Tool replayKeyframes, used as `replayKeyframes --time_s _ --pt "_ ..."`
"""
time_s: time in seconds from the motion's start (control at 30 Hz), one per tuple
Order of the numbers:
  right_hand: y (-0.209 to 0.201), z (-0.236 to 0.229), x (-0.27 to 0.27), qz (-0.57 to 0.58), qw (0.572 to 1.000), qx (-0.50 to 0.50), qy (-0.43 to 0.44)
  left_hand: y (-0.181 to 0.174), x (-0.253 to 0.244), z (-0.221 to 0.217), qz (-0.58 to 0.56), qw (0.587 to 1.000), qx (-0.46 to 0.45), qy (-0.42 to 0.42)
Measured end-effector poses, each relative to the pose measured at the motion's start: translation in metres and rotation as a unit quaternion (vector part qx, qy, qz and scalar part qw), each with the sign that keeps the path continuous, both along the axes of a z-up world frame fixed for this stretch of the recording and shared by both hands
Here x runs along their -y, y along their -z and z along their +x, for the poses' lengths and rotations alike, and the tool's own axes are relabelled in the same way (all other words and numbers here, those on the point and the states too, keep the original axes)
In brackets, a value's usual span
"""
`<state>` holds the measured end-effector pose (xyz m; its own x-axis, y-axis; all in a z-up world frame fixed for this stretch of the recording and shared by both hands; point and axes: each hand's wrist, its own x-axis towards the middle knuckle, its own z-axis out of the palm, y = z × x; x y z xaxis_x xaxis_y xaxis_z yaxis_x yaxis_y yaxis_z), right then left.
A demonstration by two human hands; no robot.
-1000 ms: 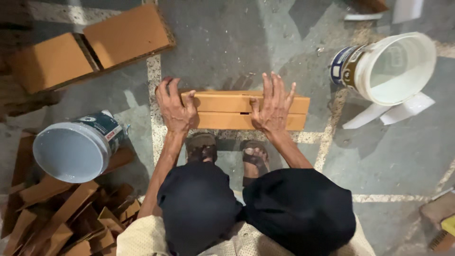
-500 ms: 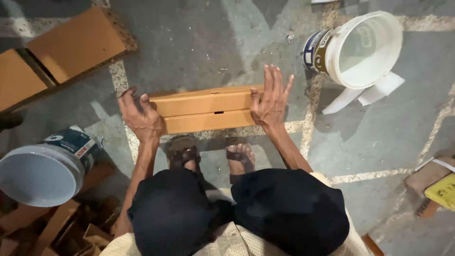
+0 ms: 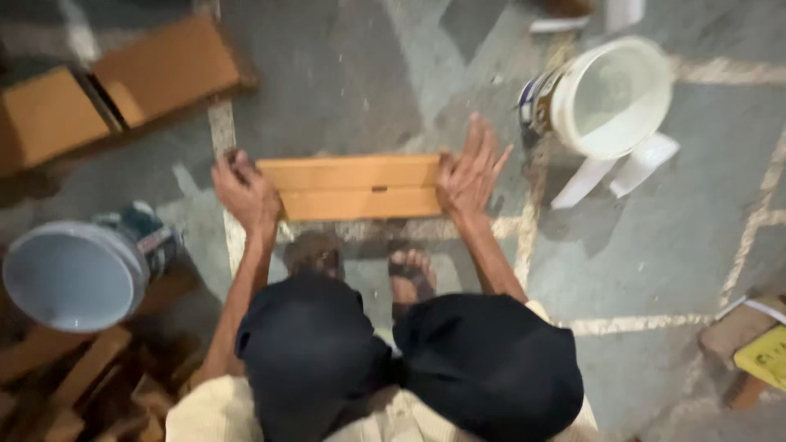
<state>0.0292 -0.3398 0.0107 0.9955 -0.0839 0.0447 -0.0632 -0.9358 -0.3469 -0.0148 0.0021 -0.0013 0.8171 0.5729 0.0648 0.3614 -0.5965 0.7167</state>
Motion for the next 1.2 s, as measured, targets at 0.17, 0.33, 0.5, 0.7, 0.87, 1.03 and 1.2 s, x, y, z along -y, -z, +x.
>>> replayKeyframes --time_s 0.17,0.33,0.5,0.7,0.87,1.03,1.2 --pt "0.006 -0.001 0.002 0.048 0.998 -0.012 0.031 0.004 -0.002 0.013 -0.016 1.0 -0.02 0.006" --pt "0.013 -0.001 0.005 0.052 0.998 -0.014 0.028 0.008 -0.002 0.015 -0.027 0.999 -0.014 0.022" --pt "-0.011 0.001 0.0 0.141 0.989 -0.015 0.042 0.009 -0.005 0.011 -0.004 1.0 -0.003 -0.005" --pt "-0.008 0.002 0.023 0.166 0.986 -0.023 0.007 0.021 -0.008 0.0 -0.004 1.0 0.0 -0.021" --pt "-0.001 0.01 0.028 0.289 0.955 -0.054 0.038 0.031 -0.01 0.006 -0.043 0.998 -0.022 -0.033" --pt "0.006 0.009 0.024 0.309 0.949 -0.044 0.039 0.035 -0.014 0.011 -0.098 0.995 -0.013 -0.006" --pt "0.013 0.001 0.028 0.352 0.935 -0.025 0.038 0.028 -0.012 0.008 -0.102 0.994 -0.029 -0.028"
